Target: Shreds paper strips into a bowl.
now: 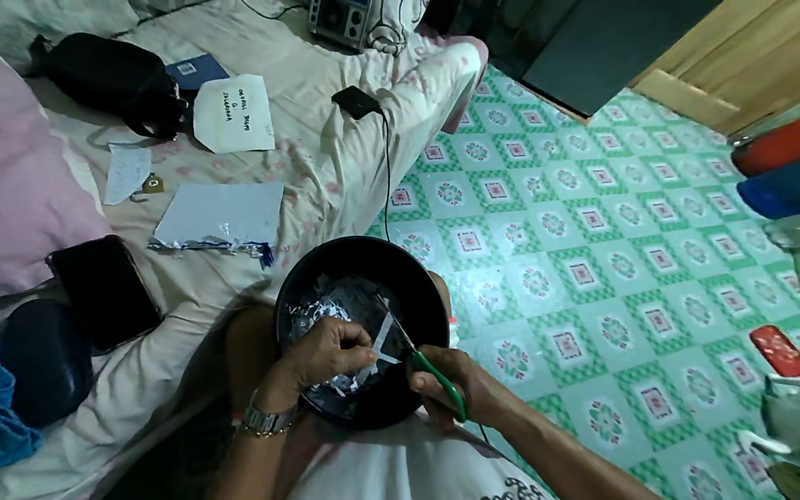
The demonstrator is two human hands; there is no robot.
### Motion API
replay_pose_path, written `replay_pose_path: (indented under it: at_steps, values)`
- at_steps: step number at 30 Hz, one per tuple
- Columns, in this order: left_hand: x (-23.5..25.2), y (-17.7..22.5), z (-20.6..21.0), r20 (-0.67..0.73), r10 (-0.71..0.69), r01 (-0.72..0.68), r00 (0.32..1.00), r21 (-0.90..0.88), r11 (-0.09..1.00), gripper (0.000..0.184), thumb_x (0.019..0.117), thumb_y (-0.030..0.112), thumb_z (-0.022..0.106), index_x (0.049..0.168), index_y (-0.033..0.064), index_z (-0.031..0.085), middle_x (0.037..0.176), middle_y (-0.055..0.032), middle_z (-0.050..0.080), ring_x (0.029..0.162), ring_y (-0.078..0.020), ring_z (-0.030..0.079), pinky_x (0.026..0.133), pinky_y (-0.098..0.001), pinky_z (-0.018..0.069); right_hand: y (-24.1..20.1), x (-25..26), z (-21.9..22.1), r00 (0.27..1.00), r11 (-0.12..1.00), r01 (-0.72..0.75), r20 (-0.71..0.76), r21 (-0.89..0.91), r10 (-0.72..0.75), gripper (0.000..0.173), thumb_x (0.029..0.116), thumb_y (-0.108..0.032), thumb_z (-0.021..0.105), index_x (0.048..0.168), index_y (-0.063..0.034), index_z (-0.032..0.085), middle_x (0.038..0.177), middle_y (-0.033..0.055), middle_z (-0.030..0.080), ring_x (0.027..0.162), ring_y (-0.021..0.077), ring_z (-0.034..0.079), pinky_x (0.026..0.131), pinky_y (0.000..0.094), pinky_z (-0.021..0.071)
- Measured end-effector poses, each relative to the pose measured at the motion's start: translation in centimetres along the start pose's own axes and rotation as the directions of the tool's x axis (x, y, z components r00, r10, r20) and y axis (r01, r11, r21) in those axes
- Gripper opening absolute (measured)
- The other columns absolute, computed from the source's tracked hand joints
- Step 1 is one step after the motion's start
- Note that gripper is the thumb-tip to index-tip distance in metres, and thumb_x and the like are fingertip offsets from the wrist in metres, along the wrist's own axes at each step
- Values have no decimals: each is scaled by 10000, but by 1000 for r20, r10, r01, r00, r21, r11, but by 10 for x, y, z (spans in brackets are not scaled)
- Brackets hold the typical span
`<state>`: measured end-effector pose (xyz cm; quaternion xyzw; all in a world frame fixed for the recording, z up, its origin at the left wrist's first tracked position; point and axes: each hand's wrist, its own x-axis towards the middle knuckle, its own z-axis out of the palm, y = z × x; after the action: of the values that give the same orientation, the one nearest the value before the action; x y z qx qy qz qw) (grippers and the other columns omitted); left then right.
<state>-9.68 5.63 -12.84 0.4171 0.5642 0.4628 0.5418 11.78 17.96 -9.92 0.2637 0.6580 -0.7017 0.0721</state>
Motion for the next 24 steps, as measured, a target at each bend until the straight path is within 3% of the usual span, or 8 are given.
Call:
replay_pose_path:
  at_steps: [3, 6, 8, 11, 14, 16, 21, 24]
  values:
    - [-2, 0, 0, -36, -3, 2, 999, -35, 999, 167, 870, 26, 630, 746, 136, 651, 616, 188, 539, 542, 108, 481, 526, -92, 402, 4, -3, -3, 1000, 1000, 9, 7, 21, -9, 325, 944, -457, 666, 927, -144, 581, 588, -133, 585, 482, -23, 578, 478, 150, 497]
    - [-2, 1, 2, -86, -10, 4, 996, -75, 997, 174, 868, 14, 625, 754, 143, 653, 611, 194, 545, 531, 107, 489, 521, -92, 417, -5, -11, -9, 988, 990, -97, 112, -102, 108, 499, 929, -551, 597, 1073, -75, 548, 687, -106, 609, 598, -9, 602, 601, 179, 514]
    - [-1, 0, 1, -83, -21, 13, 996, -85, 996, 168, 871, 15, 628, 762, 139, 657, 615, 190, 552, 532, 103, 492, 521, -93, 417, -7, -13, -8, 982, 982, -122, 125, -145, 140, 557, 897, -588, 617, 1095, -72, 548, 717, -105, 607, 628, -10, 606, 622, 179, 521]
    - [0, 1, 1, -42, -22, 20, 999, -45, 999, 167, 886, 20, 636, 759, 129, 648, 617, 185, 534, 537, 104, 477, 528, -95, 407, -7, -5, -2, 989, 979, -112, 81, -170, 127, 534, 901, -568, 627, 1067, -64, 565, 684, -89, 579, 583, 4, 588, 585, 192, 516]
    - [0, 1, 1, -56, -19, 16, 998, -46, 999, 169, 884, 20, 634, 752, 125, 650, 609, 183, 529, 531, 104, 471, 519, -94, 398, 1, 1, 7, 1000, 997, -31, -2, -75, 31, 417, 914, -523, 665, 953, -117, 582, 584, -124, 535, 471, -18, 540, 473, 161, 476]
    - [-1, 0, 1, -78, -29, 24, 997, -64, 998, 188, 880, 19, 628, 738, 141, 643, 603, 187, 530, 526, 103, 477, 517, -94, 404, 3, 0, 6, 1000, 999, -14, 1, -33, 14, 391, 913, -510, 678, 945, -132, 585, 587, -137, 542, 470, -25, 546, 467, 151, 477]
    - [0, 1, 2, -83, -48, 41, 995, -89, 995, 164, 885, 11, 633, 771, 127, 658, 625, 181, 554, 536, 99, 489, 525, -94, 415, -11, -9, -8, 974, 940, -139, 126, -311, 186, 655, 899, -599, 606, 1157, 0, 559, 772, -29, 594, 661, 36, 584, 658, 234, 513]
    - [1, 1, 2, -60, -37, 33, 998, -60, 998, 134, 895, 23, 643, 791, 104, 664, 633, 178, 547, 548, 102, 487, 538, -92, 414, -7, -6, -4, 983, 927, -125, 84, -353, 164, 669, 903, -607, 620, 1137, 19, 586, 779, 7, 602, 653, 63, 591, 646, 254, 521]
